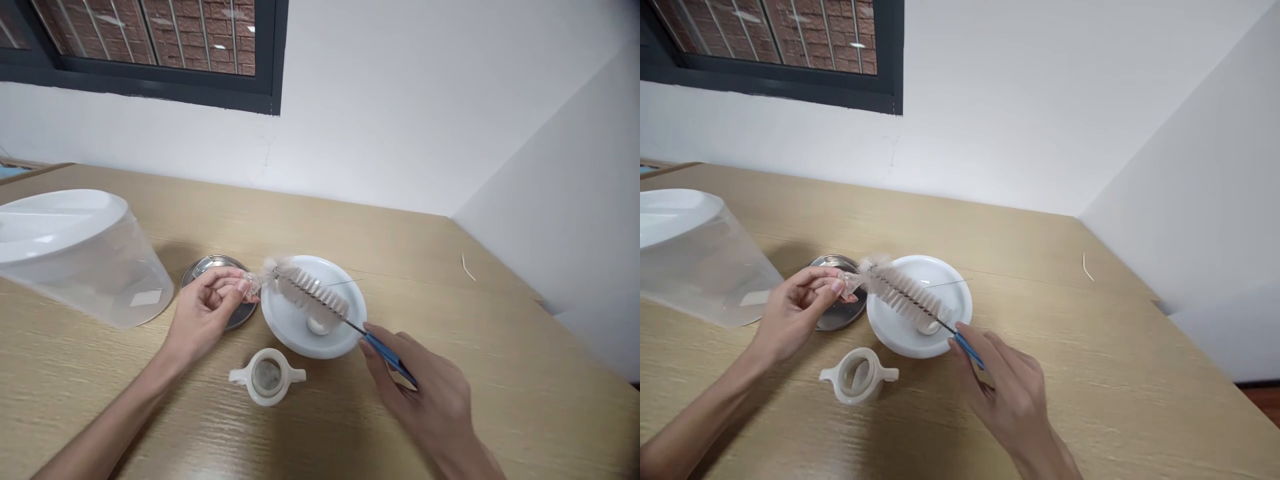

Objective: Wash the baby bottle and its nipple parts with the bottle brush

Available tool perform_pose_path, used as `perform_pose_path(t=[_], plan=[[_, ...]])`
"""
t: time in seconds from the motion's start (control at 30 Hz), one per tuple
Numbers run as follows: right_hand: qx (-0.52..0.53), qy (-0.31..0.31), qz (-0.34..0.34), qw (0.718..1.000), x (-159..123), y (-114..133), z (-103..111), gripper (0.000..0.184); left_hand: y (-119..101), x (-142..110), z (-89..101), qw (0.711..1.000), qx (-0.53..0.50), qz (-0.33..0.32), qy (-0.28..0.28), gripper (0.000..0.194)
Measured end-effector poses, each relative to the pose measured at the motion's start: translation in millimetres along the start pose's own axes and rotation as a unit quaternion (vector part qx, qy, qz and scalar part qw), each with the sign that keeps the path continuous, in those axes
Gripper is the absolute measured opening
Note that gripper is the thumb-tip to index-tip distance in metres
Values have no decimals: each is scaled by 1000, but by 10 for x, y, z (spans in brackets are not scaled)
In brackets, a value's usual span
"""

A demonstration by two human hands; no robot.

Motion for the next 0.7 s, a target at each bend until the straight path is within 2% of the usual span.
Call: perform_pose_path(t=[0.1,0.23,0.43,0.6,0.7], plan=[[-22,-13,-3,1000,11,-27,15,26,24,3,-7,1000,-4,-11,0,38],[-9,-39,-30,999,17,0,28,19,41,4,-9,1000,-9,-24,0,35],[14,2,15,1000,7,7,-1,28,45,19,4,1000,-12,-15,0,38],[-24,-7,32,999,23,-77,60,30,53,26,1,1000,-10,-12,-6,40],[-45,-28,5,999,15,-68,79,27,37,27,7,1000,-1,-15,-19,42]])
Point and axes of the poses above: each hand's wrist, its own x-axis towards the middle knuckle, its own z-axis out of the back of the hand, y = z × x, the point moved 1 cm from there along x, towards the middle knuckle, and after that the axes turned 3 degrees about z, right-handed, at the moved point
